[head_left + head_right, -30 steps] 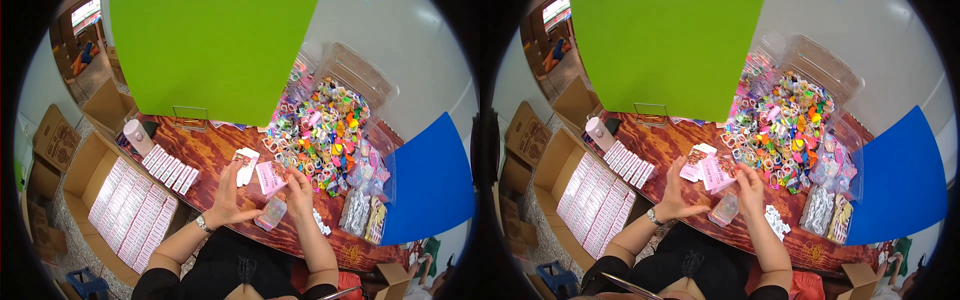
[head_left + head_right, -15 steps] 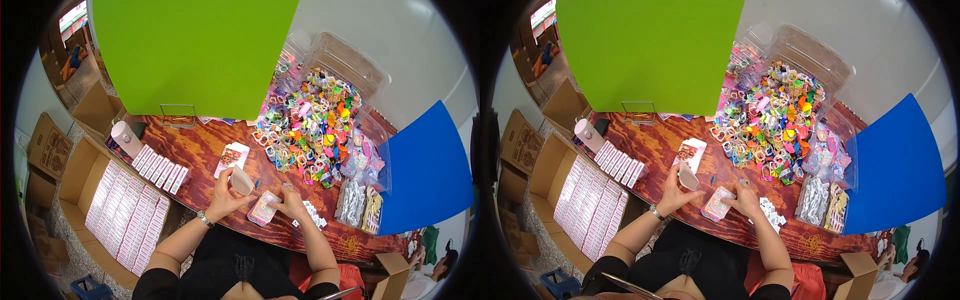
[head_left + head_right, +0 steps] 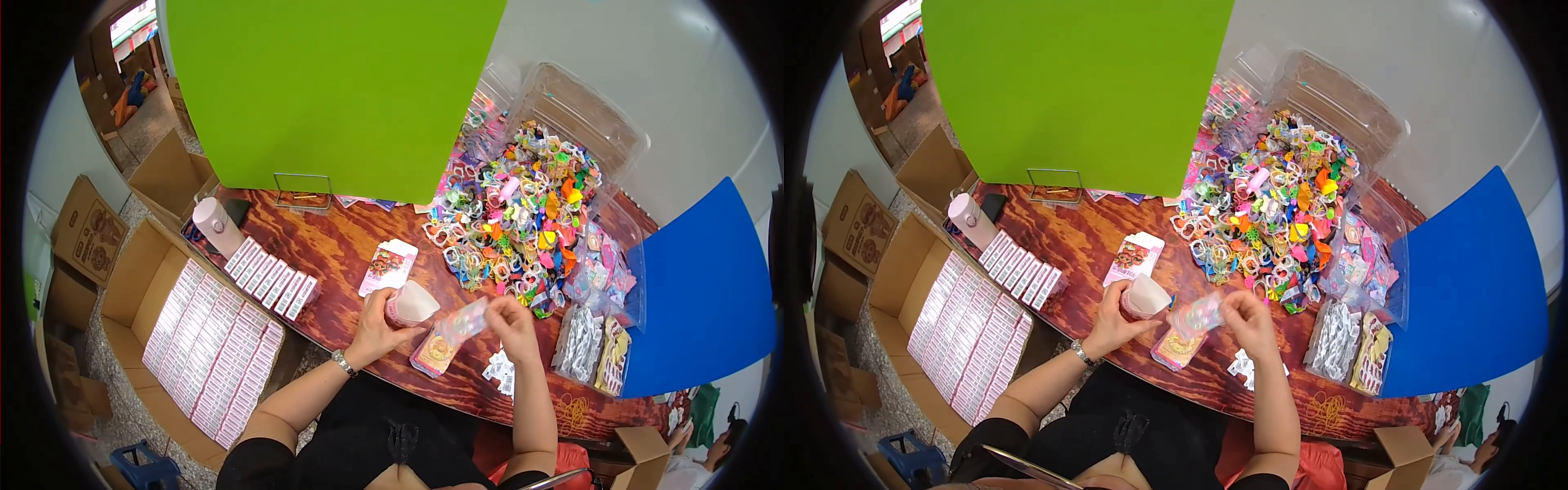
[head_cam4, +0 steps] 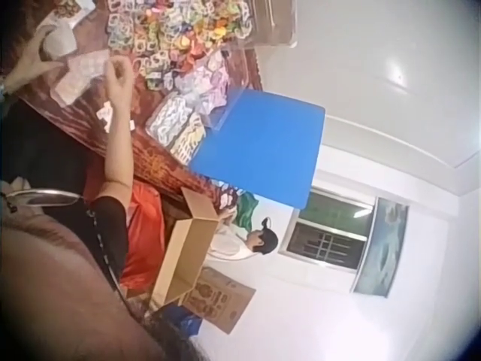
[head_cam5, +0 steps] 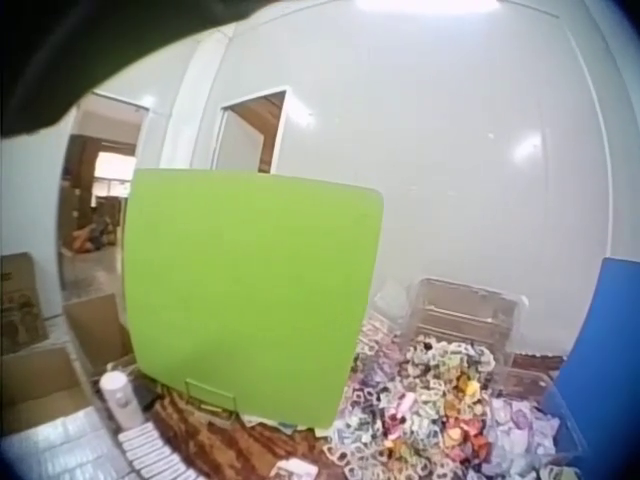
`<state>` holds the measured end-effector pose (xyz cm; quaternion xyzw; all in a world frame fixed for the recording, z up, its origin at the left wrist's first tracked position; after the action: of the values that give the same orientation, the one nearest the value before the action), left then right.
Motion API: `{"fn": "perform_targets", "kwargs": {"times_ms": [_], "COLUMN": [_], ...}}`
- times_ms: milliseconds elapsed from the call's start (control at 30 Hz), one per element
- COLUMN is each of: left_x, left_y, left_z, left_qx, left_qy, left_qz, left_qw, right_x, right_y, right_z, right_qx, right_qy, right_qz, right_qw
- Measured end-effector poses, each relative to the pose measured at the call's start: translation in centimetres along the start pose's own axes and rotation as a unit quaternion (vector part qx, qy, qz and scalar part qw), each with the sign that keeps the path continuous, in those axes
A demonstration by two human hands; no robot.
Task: Packaging small colorful plastic toys from a bulk bin into individual plastic bottles and then placing them into a shipping box.
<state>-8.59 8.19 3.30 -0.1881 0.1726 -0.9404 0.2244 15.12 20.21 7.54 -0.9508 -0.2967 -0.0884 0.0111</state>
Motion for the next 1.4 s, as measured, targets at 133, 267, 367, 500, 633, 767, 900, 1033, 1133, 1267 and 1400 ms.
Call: {"fn": "perform_targets", "kwargs": {"times_ms": [133, 267, 367, 500, 633, 767, 900, 1033, 1133, 1267, 1400], "left_x": [-1.0, -0.9, -0.3, -0.1, 0.4, 0.1, 0.7, 1.5, 2.3, 1.9, 1.5], "left_y": [-0.1, 0.1, 0.1, 0.1, 0.4, 0.5, 0.7, 0.6, 0.3, 0.2, 0.0], "left_z": [1.1, 1.0, 2.4, 3.9, 3.0, 2.8, 2.1, 1.6, 1.6, 1.2, 1.4], "left_qx": [-0.012, 0.021, -0.031, -0.084, -0.085, -0.074, -0.092, -0.049, -0.032, -0.011, -0.01], "left_qy": [-0.037, -0.035, -0.047, -0.082, -0.09, -0.068, -0.1, -0.109, -0.116, -0.099, -0.097], "left_qz": [-0.007, -0.021, -0.008, 0.019, 0.038, 0.04, 0.042, 0.042, 0.053, 0.045, 0.037], "left_qw": [0.999, 0.999, 0.998, 0.993, 0.992, 0.994, 0.99, 0.992, 0.991, 0.994, 0.995], "right_x": [-1.4, -4.3, -5.5, -8.1, -9.9, -11.0, -11.7, -9.0, -6.2, -8.3, -8.0], "right_y": [1.0, 0.7, 0.3, 0.9, 1.6, 1.7, 0.5, -1.3, -5.1, -8.4, -9.6], "right_z": [-5.8, -7.9, -8.3, -9.2, -10.0, -9.1, -8.7, -7.6, -4.2, 4.3, 7.7], "right_qx": [0.208, 0.288, 0.288, 0.408, 0.471, 0.462, 0.421, 0.4, 0.233, -0.01, -0.008], "right_qy": [0.017, 0.263, 0.286, 0.395, 0.468, 0.489, 0.477, 0.354, 0.351, 0.485, 0.569], "right_qz": [0.188, 0.133, 0.113, 0.132, 0.14, 0.119, 0.031, 0.009, 0.046, -0.122, -0.129], "right_qw": [0.96, 0.911, 0.907, 0.813, 0.734, 0.73, 0.771, 0.845, 0.906, 0.866, 0.812]}}
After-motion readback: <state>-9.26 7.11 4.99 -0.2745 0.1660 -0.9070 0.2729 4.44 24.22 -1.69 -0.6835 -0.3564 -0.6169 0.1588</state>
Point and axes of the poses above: each hand's wrist, its own y-axis away from the middle knuckle, its own x-axis out of the back of the hand, z = x × y, the point moved 7 cm from there along -y, towards the middle knuckle, and after that the axes turned 6 degrees about y, right-handed, at the moved point
